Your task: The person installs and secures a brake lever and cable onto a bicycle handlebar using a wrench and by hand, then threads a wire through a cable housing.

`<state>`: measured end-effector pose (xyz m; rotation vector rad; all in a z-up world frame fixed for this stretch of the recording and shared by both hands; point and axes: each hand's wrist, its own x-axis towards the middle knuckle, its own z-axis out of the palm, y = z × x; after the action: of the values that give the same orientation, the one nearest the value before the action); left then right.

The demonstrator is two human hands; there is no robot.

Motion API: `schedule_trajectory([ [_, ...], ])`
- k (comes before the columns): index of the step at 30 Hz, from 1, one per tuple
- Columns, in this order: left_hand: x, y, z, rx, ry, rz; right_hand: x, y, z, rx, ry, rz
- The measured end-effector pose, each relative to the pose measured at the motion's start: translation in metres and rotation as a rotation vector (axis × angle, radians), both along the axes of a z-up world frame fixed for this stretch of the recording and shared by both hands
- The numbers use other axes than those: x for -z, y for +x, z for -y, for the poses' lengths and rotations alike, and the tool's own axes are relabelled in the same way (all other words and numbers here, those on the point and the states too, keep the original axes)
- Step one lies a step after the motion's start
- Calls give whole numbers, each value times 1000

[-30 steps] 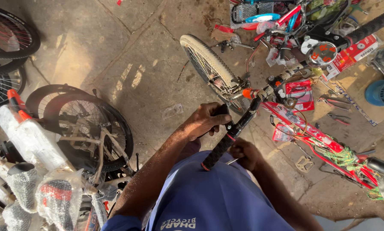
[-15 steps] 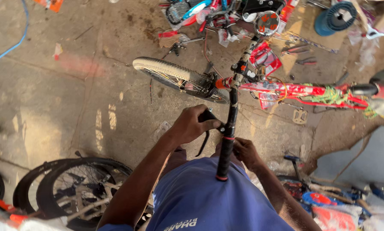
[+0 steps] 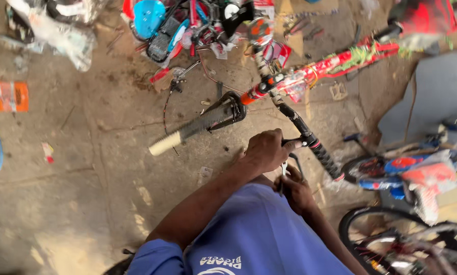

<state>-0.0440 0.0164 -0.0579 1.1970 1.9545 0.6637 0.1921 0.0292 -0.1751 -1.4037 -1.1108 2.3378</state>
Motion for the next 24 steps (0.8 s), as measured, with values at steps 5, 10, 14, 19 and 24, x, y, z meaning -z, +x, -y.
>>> schedule_trajectory([
  [5, -6, -11, -21, 176, 166, -203, -32, -71, 0, 315, -18, -311],
  [10, -41, -37, -62, 199, 536, -325, -55, -81, -2, 572, -5, -421],
  [14, -50, -25, -107, 545, 532, -259, -56, -96, 2, 743, -1, -475],
  [19, -35, -13, -135, 852, 173, -223, -58, -120, 10, 901, 25, -660],
  [24, -36, -13, -151, 971, 59, -266, -69, -173, 10, 1114, 115, -746],
])
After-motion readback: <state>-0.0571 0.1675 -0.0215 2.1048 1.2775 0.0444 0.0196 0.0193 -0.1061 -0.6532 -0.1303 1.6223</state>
